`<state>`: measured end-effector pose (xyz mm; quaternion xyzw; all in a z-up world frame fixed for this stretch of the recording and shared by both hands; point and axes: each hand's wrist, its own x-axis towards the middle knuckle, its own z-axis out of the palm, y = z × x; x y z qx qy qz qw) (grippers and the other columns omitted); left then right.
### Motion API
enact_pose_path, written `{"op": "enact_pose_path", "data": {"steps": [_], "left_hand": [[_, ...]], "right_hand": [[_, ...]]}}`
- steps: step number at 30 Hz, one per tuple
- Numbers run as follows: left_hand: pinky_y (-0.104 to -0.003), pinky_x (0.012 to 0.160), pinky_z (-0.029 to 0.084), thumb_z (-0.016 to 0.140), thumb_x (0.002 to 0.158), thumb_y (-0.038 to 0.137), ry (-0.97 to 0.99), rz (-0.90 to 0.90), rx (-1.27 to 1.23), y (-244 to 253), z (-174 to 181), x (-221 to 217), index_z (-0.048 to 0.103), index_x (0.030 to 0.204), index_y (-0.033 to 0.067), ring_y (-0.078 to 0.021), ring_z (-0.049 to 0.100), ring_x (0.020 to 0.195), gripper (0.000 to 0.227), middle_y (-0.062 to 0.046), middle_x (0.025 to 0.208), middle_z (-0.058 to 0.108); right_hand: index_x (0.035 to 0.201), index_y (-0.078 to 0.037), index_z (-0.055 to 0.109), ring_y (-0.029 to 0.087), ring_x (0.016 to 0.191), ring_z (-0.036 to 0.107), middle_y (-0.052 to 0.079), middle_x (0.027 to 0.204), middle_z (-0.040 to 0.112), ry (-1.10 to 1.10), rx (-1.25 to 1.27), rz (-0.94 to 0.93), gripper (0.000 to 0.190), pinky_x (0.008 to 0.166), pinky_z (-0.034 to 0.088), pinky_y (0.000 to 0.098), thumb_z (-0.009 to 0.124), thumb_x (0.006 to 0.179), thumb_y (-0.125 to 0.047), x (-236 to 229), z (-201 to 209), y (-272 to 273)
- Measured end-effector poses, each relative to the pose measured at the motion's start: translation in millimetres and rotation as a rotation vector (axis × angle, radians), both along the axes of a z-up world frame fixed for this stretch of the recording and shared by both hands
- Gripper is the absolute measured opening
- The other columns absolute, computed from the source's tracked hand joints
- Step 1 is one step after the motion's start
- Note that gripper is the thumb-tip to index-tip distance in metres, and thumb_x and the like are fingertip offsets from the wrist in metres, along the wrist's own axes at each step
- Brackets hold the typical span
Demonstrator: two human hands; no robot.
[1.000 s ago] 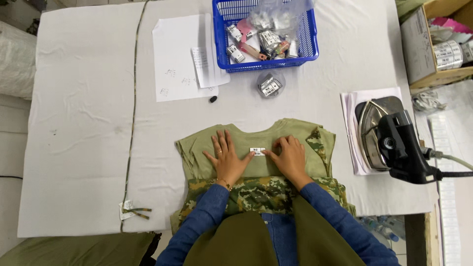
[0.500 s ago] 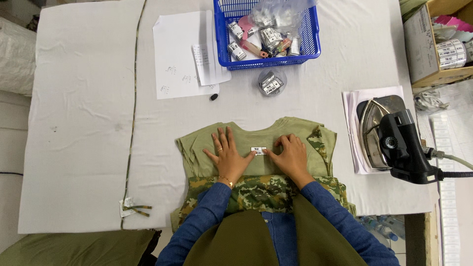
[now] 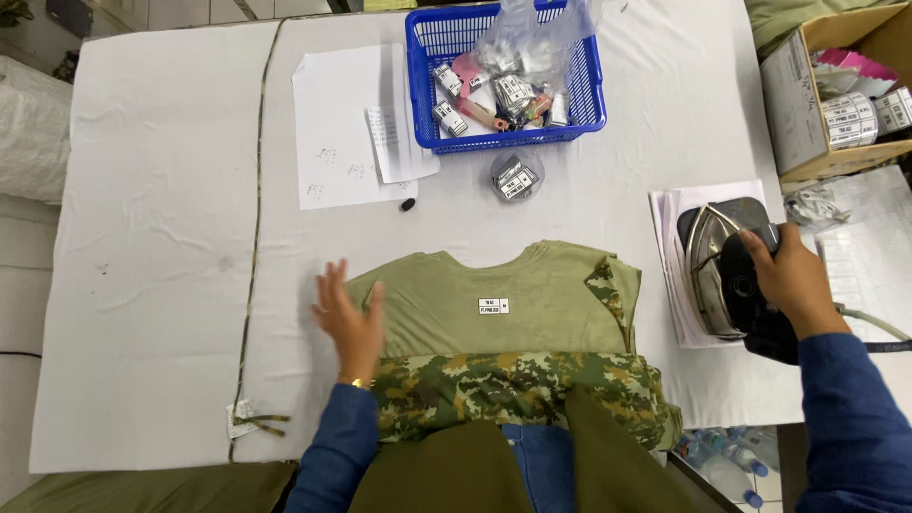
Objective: The person irons a camouflage-patterned shirt laid out on a white table. They repeatedly place a small white label on the shirt's upper back and press it with a steam iron. The person adjusts the shirt's position and smooths the fabric between each ironing pass.
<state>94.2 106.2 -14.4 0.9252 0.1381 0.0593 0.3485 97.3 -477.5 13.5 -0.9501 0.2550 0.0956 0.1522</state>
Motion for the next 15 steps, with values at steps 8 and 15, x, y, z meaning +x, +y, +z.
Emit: {"op": "enact_pose_path", "data": {"steps": [8, 15], "left_hand": [[-0.058, 0.110, 0.018, 0.056, 0.099, 0.024, -0.303, 0.140, -0.031, 44, 25, 2, 0.047, 0.136, 0.0155, -0.0368, 0.032, 0.140, 0.038, -0.011, 0.144, 0.045], [-0.052, 0.109, 0.023, 0.059, 0.099, 0.024, -0.448, -0.001, -0.005, 26, 62, 33, 0.056, 0.127, 0.0175, -0.0347, 0.042, 0.132, 0.029, -0.005, 0.133, 0.049]], "right_hand": [[0.131, -0.012, 0.051, 0.043, 0.095, 0.069, 0.025, 0.102, 0.071, 0.259, 0.085, 0.388, 0.060, 0.079, 0.054, 0.0507, 0.058, 0.088, -0.053, 16, 111, 203], [0.143, -0.012, 0.042, 0.033, 0.069, 0.070, 0.017, 0.077, 0.067, 0.032, 0.124, 1.285, 0.068, 0.059, 0.057, 0.0428, 0.054, 0.092, -0.055, 25, 41, 338]]}}
